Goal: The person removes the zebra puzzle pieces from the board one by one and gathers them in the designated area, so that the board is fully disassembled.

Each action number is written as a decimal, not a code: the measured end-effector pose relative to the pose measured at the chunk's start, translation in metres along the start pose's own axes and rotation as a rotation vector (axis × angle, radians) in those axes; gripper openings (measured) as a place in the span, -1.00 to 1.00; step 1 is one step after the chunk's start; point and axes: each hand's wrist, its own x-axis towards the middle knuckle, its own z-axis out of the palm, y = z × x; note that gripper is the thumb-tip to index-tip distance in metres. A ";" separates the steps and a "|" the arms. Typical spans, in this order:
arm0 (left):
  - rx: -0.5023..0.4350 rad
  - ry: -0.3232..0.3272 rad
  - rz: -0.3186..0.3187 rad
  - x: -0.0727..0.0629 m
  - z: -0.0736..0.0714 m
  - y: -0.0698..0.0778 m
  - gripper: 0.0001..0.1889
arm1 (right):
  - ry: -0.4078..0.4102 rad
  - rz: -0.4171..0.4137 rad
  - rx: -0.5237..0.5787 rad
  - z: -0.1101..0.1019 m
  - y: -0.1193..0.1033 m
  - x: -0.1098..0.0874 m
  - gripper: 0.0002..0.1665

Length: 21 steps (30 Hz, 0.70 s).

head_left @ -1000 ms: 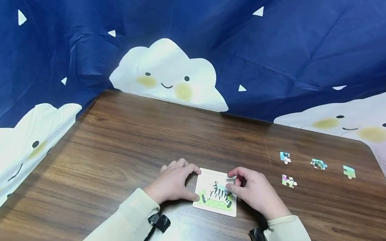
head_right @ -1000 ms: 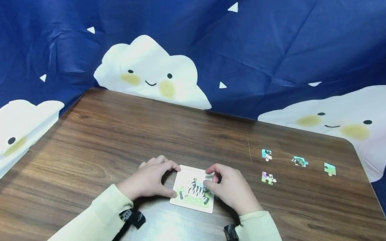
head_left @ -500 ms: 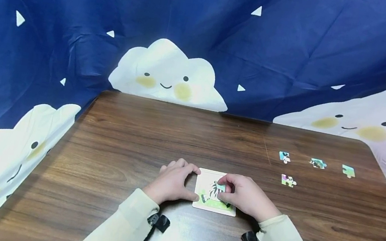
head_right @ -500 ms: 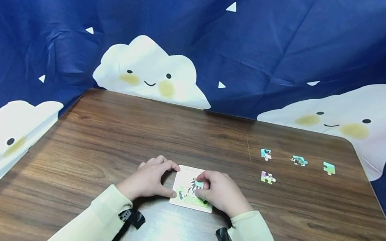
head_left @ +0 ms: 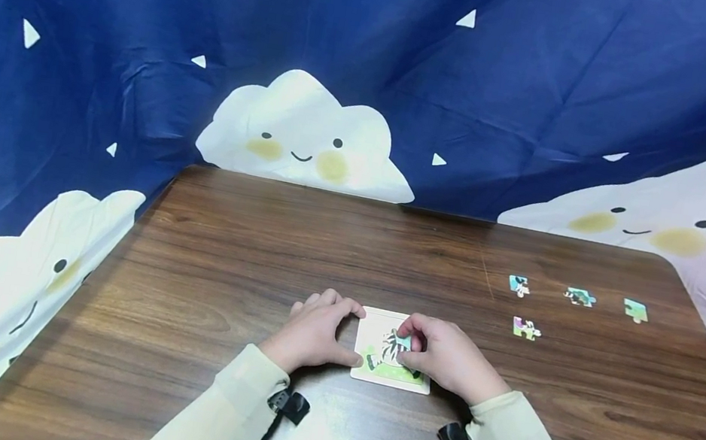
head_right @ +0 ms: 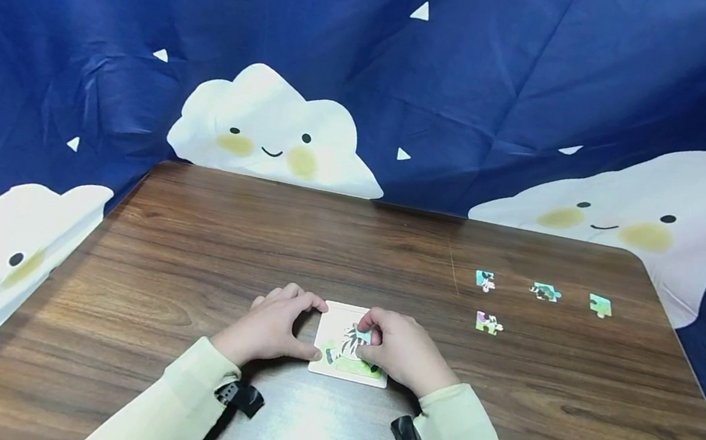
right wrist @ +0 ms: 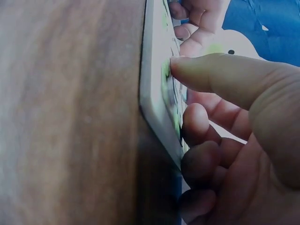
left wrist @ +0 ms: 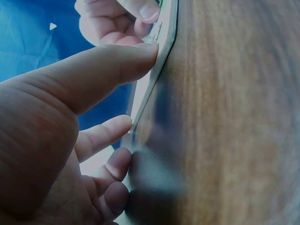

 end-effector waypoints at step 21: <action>-0.001 0.000 0.001 0.000 -0.001 0.000 -0.30 | 0.081 -0.024 -0.006 0.004 0.005 0.003 -0.84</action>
